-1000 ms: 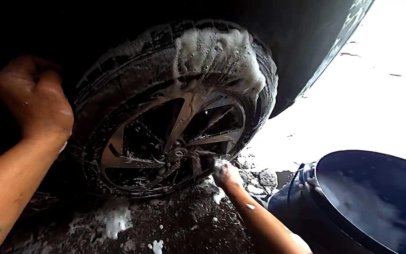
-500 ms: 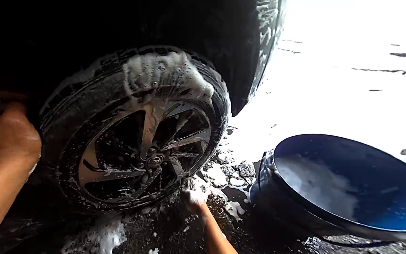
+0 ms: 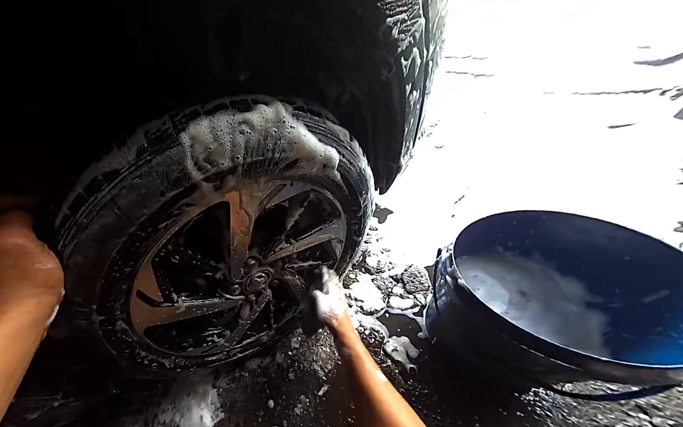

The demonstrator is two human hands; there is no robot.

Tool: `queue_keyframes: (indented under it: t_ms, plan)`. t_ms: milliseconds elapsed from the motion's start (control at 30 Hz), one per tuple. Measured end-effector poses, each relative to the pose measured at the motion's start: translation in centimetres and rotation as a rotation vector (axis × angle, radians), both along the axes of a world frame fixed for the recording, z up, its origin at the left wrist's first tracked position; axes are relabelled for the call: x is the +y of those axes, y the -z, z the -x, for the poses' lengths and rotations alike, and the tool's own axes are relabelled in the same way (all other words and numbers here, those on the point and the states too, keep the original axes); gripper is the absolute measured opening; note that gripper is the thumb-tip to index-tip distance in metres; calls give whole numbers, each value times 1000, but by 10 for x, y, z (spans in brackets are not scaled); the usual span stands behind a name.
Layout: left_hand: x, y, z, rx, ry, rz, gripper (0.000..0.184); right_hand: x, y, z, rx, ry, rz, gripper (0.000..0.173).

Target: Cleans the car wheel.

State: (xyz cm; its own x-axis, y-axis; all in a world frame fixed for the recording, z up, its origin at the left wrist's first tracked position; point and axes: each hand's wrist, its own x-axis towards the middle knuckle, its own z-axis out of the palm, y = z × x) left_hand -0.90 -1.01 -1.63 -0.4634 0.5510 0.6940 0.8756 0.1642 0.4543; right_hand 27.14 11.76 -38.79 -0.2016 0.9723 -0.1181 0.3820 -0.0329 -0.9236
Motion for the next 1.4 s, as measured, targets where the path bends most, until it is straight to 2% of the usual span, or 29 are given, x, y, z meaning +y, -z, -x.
queue_keyframes:
  t_ms: [67, 133, 167, 200, 267, 367, 433, 500, 533, 633, 667, 700, 733, 800, 867, 900, 967, 1033, 1100, 1133, 1200, 1300, 1400]
  plan:
    - [2, -1, 1, -4, 0, -3, 32, 18, -5, -2, 122, 253, 43, 53]
    - [0, 0, -3, -12, -7, 2, 32, 47, -14, 9, 218, 504, 248, 57]
    - [0, 0, -6, -15, -14, -7, 31, 58, -27, 18, 189, 545, 323, 56]
    - [1, -1, -9, -12, -16, -26, 30, 62, -40, 30, 68, 477, 303, 51]
    - [3, -4, -14, -3, -24, -49, 28, 36, -71, 62, -133, 243, 104, 51]
    - [-1, -2, -24, -28, -37, 9, 33, -40, -94, 87, -78, 83, -225, 52]
    - [-1, -2, -25, -45, -39, 11, 35, -61, -98, 83, -12, 39, -325, 49]
    - [-4, 1, -23, -67, -44, 7, 35, -58, -89, 67, -72, 87, -298, 50]
    - [-4, 2, -22, -78, -37, 2, 34, -48, -78, 57, -10, 128, -176, 49]
    - [1, 1, -15, -53, -39, -35, 29, 13, -47, 54, 374, 403, 292, 34]
    - [0, 2, -11, -28, -43, -47, 28, 21, -46, 61, 497, 492, 400, 33]
    - [0, 2, -5, 7, -44, -55, 28, 20, -54, 67, 501, 498, 435, 33]
    - [3, 2, 1, 40, -36, -64, 27, 12, -67, 69, 411, 450, 398, 32]
    - [2, 8, 17, 72, -18, -45, 28, -18, -80, 74, 200, 312, 246, 43]
    - [3, 10, 23, 58, 4, -53, 28, -43, -98, 76, 109, 238, 76, 43]
    - [2, 10, 23, 50, 13, -63, 26, -53, -99, 77, 108, 232, -14, 39]
    - [2, 6, 19, 39, 25, -92, 22, -64, -79, 85, 111, 259, -122, 41]
    - [4, 3, 21, 23, 39, -80, 22, -59, -31, 92, 34, 275, -36, 46]
    - [5, 6, 27, 48, 15, -79, 22, -34, 11, 83, -132, 198, 183, 64]
    - [4, 7, 30, 74, -3, -86, 22, -23, 22, 76, -186, 158, 272, 67]
    - [-1, 6, 26, 79, -61, -36, 27, -9, 10, 70, -143, 202, 302, 59]
    - [1, 0, 4, 21, -108, 7, 32, -15, -31, 75, 3, 218, 153, 59]
    - [0, -4, -7, 7, -126, 25, 31, -33, -5, 76, -115, 93, 197, 65]
